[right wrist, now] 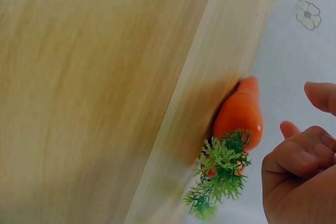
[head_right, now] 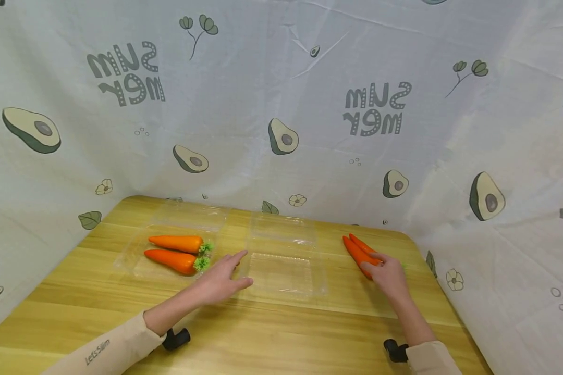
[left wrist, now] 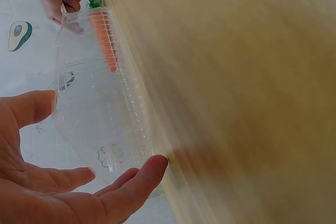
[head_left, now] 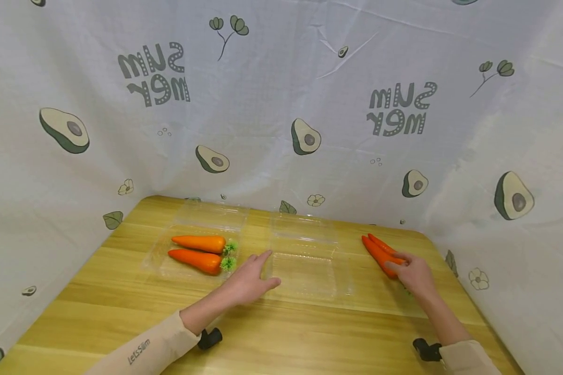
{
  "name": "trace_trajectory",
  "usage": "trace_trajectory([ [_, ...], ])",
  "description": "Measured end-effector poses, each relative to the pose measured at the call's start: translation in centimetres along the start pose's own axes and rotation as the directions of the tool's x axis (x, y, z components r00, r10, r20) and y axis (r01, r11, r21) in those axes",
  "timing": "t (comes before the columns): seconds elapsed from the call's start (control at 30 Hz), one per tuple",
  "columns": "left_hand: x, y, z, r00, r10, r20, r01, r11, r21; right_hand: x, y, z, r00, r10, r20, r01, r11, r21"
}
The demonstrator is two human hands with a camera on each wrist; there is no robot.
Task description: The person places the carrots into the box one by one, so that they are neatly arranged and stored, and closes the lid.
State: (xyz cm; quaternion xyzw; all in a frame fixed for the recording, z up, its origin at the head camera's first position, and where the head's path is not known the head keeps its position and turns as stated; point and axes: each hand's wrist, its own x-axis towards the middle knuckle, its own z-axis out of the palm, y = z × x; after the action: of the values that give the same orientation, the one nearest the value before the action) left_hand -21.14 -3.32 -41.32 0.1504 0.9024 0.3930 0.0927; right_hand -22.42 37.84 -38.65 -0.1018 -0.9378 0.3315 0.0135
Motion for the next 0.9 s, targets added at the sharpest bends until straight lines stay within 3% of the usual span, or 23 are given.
trace_trajectory([
  [0.33,0.1,0.0,0.0,1.000,0.010,0.004,-0.010,1.000,0.001,0.3,0.9,-0.1,0.998,0.055,0.012,-0.055,0.998,-0.018],
  [0.7,0.5,0.0,0.3,0.998,0.059,0.000,-0.059,0.998,-0.037,0.6,1.3,-0.4,0.996,0.081,0.028,-0.080,0.996,-0.030],
  [0.9,0.7,0.0,0.3,0.999,0.048,0.006,-0.047,0.998,-0.036,0.8,1.2,-0.7,0.995,0.084,0.045,-0.081,0.994,-0.075],
])
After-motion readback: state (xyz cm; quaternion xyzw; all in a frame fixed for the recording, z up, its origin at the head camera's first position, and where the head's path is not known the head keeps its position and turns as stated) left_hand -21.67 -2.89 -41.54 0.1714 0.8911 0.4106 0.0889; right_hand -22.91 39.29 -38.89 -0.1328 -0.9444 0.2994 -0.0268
